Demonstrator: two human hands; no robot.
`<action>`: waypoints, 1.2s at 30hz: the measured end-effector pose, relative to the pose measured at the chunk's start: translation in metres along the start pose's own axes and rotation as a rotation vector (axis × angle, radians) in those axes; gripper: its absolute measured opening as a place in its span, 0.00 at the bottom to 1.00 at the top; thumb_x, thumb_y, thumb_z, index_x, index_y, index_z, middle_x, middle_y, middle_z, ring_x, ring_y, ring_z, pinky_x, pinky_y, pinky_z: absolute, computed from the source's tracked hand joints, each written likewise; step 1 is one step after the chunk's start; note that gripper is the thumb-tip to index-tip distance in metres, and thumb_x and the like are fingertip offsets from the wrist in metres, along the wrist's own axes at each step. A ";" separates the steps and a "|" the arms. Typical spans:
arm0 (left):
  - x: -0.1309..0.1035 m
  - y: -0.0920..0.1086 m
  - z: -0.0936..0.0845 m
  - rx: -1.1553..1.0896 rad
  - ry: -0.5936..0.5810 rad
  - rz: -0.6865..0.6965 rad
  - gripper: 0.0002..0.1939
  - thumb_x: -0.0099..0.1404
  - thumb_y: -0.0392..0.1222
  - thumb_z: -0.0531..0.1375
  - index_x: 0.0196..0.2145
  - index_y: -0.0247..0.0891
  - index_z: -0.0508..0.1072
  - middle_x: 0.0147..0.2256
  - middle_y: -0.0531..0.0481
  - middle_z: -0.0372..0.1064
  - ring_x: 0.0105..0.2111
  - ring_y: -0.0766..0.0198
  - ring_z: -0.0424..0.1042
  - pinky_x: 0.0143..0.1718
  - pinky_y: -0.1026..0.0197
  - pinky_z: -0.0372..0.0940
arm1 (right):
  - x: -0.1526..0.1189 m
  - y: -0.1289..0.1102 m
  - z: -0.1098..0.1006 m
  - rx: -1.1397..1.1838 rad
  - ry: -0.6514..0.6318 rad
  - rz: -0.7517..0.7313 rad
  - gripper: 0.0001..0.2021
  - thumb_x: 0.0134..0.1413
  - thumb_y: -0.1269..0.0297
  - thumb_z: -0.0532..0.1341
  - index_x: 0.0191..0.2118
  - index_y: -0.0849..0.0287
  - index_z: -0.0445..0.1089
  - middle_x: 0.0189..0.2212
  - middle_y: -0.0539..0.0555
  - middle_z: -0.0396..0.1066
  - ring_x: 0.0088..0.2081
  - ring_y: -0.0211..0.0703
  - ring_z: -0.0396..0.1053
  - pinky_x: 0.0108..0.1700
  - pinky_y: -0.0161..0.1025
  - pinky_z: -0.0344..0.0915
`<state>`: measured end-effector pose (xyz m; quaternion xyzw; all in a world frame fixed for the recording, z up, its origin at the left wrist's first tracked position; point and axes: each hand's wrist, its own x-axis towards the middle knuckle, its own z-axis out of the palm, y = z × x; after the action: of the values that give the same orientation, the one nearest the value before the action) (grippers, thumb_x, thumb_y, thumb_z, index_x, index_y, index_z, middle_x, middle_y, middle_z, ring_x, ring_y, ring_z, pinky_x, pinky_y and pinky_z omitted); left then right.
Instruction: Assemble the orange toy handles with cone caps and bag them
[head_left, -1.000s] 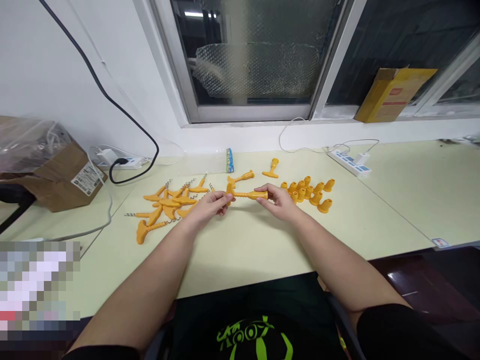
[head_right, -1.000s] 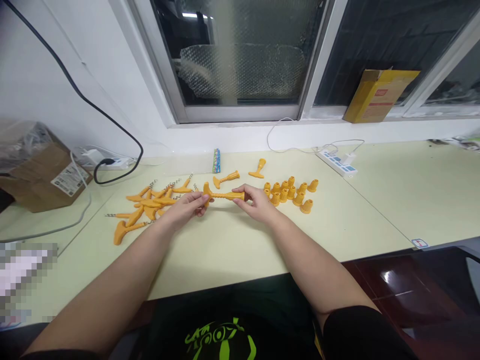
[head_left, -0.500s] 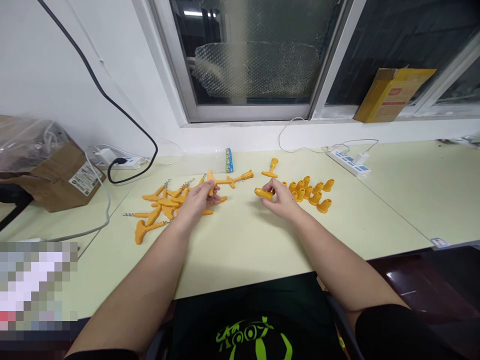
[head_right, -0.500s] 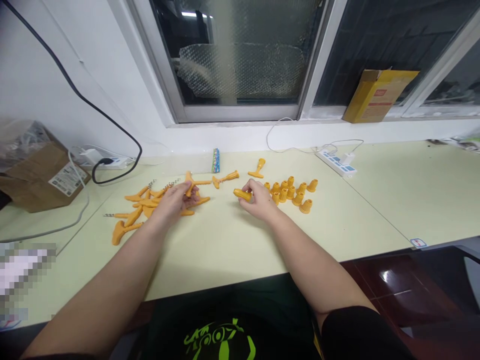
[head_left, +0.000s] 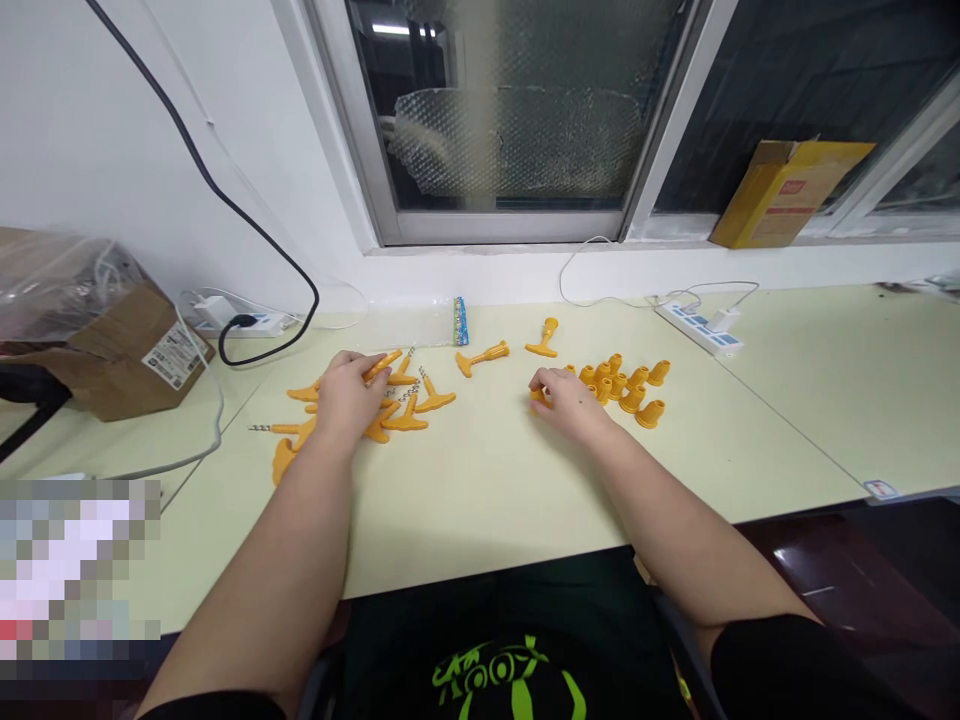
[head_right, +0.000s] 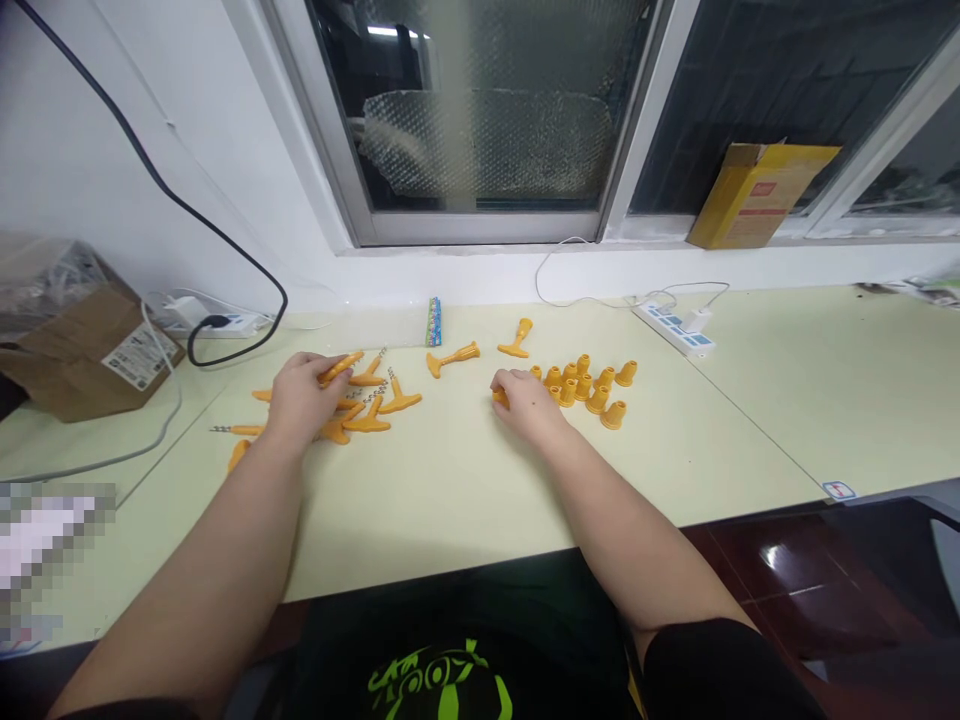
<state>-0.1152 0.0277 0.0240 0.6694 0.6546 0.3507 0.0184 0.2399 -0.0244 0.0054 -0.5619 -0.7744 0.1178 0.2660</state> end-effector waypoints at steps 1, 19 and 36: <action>0.001 -0.002 0.002 0.026 -0.024 -0.004 0.19 0.66 0.46 0.60 0.51 0.39 0.81 0.47 0.43 0.70 0.46 0.52 0.73 0.53 0.53 0.68 | 0.000 -0.001 0.000 -0.001 -0.014 0.036 0.08 0.55 0.72 0.62 0.40 0.56 0.67 0.39 0.55 0.71 0.42 0.48 0.69 0.42 0.42 0.64; 0.001 -0.003 0.007 0.246 -0.232 -0.064 0.21 0.54 0.47 0.67 0.45 0.39 0.81 0.48 0.37 0.70 0.54 0.38 0.67 0.59 0.42 0.62 | -0.001 0.013 0.003 -0.131 0.134 0.293 0.14 0.50 0.81 0.55 0.39 0.55 0.63 0.40 0.59 0.63 0.30 0.46 0.60 0.31 0.42 0.57; 0.024 0.091 0.099 0.253 -0.520 0.425 0.13 0.68 0.36 0.55 0.44 0.39 0.78 0.49 0.39 0.74 0.53 0.50 0.69 0.55 0.52 0.64 | -0.001 -0.002 0.001 0.101 0.005 -0.110 0.13 0.60 0.65 0.62 0.50 0.53 0.67 0.48 0.56 0.64 0.33 0.41 0.66 0.41 0.42 0.65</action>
<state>0.0100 0.0792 0.0046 0.8545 0.5124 0.0808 0.0277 0.2378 -0.0257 0.0050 -0.5045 -0.7965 0.1407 0.3021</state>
